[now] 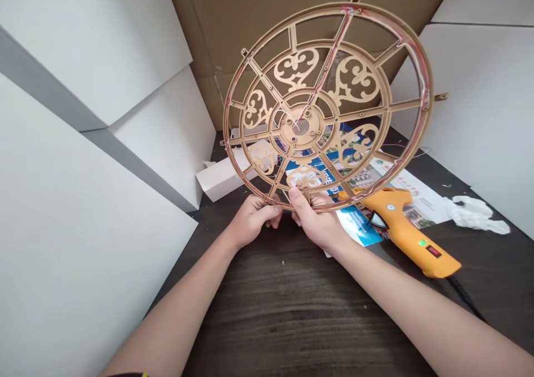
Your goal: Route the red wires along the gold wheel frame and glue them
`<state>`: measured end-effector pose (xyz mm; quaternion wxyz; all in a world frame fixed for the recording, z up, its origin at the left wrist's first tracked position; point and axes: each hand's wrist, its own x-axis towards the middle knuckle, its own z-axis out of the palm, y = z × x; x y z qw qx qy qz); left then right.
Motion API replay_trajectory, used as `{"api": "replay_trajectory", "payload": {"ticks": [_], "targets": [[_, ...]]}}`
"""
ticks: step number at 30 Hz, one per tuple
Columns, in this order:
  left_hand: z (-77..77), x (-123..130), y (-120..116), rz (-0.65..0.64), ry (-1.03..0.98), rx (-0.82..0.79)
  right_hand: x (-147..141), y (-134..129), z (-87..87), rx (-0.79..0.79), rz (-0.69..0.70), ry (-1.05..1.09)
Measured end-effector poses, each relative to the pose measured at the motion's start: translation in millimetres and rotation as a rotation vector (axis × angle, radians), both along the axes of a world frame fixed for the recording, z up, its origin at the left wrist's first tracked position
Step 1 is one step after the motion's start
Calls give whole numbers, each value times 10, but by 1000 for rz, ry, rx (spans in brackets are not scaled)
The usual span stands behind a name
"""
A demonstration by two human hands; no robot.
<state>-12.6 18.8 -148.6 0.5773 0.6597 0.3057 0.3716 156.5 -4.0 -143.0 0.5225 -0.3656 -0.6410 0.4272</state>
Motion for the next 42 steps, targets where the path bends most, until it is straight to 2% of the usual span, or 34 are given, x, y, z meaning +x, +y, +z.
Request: {"api": "replay_trajectory", "payload": {"ticks": [9, 25, 36, 42], "targets": [[23, 21, 12, 42, -37, -35, -22, -2, -15, 48, 60, 34], [-8, 32, -3, 50, -31, -30, -12, -5, 14, 86, 20, -6], [-28, 27, 0, 5, -23, 9, 14, -5, -46, 80, -17, -35], [-35, 12, 5, -7, -33, 9, 11, -12, -21, 90, -11, -46]]}}
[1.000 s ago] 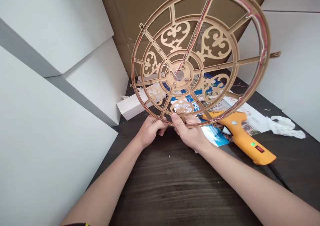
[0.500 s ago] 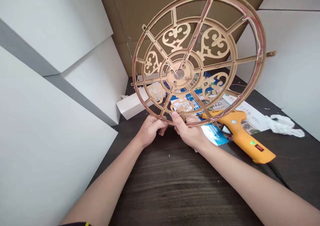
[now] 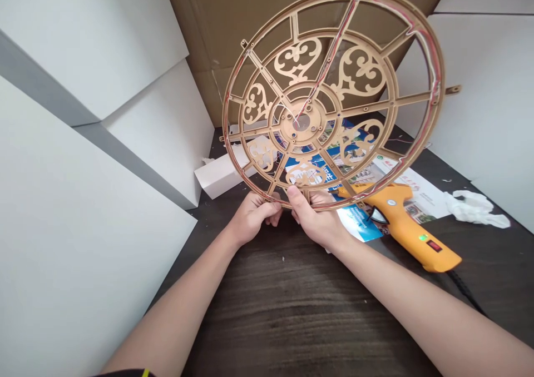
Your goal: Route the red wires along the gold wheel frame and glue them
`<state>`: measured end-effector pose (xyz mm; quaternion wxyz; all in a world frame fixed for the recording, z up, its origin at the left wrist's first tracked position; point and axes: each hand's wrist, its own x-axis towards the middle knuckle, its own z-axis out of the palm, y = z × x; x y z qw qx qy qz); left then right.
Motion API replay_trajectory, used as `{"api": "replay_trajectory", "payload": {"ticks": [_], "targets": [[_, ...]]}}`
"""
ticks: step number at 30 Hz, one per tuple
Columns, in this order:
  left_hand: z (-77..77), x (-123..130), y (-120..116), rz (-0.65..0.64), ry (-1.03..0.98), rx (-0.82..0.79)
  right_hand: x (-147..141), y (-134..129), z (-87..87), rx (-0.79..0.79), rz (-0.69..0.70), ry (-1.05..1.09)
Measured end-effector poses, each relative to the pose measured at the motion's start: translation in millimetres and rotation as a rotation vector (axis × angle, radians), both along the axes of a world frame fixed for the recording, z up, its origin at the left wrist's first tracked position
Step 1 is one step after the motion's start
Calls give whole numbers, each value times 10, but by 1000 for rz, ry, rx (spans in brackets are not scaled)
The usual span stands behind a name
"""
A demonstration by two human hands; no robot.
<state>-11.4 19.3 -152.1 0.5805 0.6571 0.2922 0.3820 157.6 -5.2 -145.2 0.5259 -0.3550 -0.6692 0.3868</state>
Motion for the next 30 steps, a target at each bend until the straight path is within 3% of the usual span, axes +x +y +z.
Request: {"api": "replay_trajectory", "payload": {"ticks": [16, 30], "targets": [[-42, -12, 13, -25, -27, -26, 7, 14, 6, 3, 121, -10], [7, 23, 15, 9, 4, -65, 11, 25, -32, -1, 134, -4]]}}
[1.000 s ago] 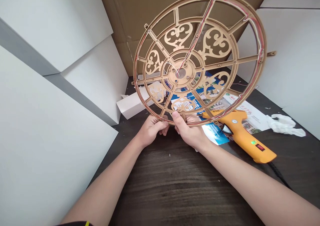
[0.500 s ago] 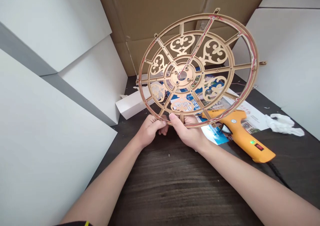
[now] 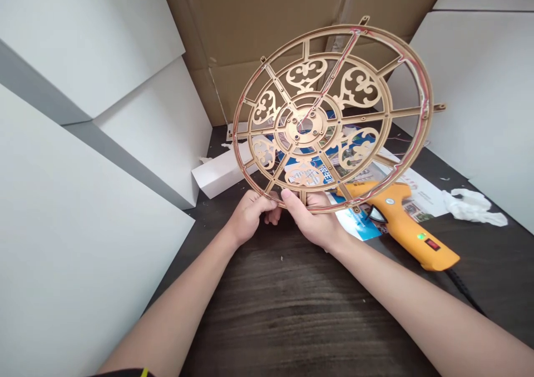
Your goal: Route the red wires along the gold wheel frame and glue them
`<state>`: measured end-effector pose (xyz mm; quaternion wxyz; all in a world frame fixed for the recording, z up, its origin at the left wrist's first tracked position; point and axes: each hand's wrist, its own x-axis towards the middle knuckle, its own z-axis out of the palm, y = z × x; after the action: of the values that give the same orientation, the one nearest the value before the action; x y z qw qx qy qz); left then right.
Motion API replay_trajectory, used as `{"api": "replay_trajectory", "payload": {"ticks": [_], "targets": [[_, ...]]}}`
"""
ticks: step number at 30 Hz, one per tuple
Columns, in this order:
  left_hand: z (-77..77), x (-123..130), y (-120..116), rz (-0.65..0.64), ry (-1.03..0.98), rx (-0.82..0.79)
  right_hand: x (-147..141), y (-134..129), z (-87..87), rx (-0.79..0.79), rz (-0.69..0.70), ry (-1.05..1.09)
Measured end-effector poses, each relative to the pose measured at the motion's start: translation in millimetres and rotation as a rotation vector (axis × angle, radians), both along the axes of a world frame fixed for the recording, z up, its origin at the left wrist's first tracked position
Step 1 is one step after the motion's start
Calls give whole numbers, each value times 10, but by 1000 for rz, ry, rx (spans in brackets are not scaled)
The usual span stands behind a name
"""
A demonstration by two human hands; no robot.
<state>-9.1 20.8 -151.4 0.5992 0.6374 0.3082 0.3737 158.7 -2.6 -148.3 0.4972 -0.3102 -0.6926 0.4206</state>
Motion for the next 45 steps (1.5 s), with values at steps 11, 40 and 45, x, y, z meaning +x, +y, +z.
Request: {"api": "replay_trajectory", "payload": {"ticks": [11, 40, 45], "targets": [[-21, -2, -14, -10, 3, 38, -4, -3, 16, -1, -16, 8], [18, 81, -195, 62, -68, 150, -12, -27, 49, -93, 69, 112], [5, 83, -200, 52, -74, 141, -12, -31, 54, -110, 85, 105]]}}
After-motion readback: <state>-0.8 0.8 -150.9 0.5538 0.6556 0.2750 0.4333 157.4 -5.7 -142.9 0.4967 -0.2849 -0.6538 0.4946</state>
